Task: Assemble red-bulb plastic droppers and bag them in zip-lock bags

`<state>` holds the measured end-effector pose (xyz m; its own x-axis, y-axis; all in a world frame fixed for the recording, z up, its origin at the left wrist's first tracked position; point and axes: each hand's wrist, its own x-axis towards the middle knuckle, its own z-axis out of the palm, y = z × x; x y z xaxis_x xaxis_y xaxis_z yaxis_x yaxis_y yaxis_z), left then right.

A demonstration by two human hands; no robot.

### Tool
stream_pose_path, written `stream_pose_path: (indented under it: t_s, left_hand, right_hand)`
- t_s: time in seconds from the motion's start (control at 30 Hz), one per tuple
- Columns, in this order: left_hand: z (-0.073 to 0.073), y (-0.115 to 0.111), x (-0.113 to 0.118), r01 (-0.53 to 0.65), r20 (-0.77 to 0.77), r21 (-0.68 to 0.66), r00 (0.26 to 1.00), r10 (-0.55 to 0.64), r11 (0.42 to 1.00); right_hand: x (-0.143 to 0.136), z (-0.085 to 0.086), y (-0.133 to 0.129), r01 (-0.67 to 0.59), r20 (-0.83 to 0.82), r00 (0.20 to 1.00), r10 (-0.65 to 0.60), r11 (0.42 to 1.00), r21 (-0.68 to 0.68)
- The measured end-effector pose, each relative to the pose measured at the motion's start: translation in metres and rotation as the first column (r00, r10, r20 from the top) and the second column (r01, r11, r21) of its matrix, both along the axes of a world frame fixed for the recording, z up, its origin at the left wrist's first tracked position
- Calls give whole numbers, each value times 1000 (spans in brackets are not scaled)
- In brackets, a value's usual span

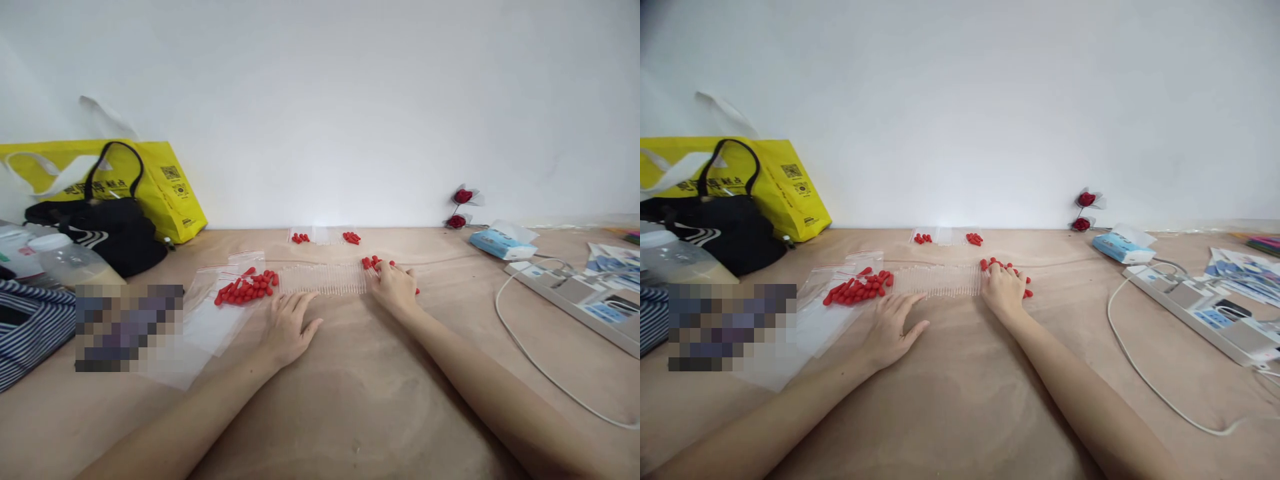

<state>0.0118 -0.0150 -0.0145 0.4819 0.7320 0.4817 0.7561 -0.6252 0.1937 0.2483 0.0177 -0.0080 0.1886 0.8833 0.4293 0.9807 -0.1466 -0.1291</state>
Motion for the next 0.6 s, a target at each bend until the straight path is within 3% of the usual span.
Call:
stream_pose_path:
  t_s: [0.13, 0.3, 0.43, 0.6]
  left_hand:
    - [0, -1, -1, -4, -9, -15, 1000, 3, 1000]
    - [-2, -1, -1, 0, -18, -27, 1000, 0, 1000]
    - [-3, 0, -2, -2, -22, -27, 1000, 2, 1000]
    - [-3, 1, -2, 14, -21, -28, 1000, -15, 1000]
  right_hand:
    - [-5, 1, 9, 45, 57, 998, -40, 995, -85]
    - [-5, 2, 13, -8, 32, 999, 12, 992, -129]
    - [19, 14, 18, 105, -43, 993, -114, 977, -183]
    - [50, 21, 25, 171, -115, 965, -236, 899, -404]
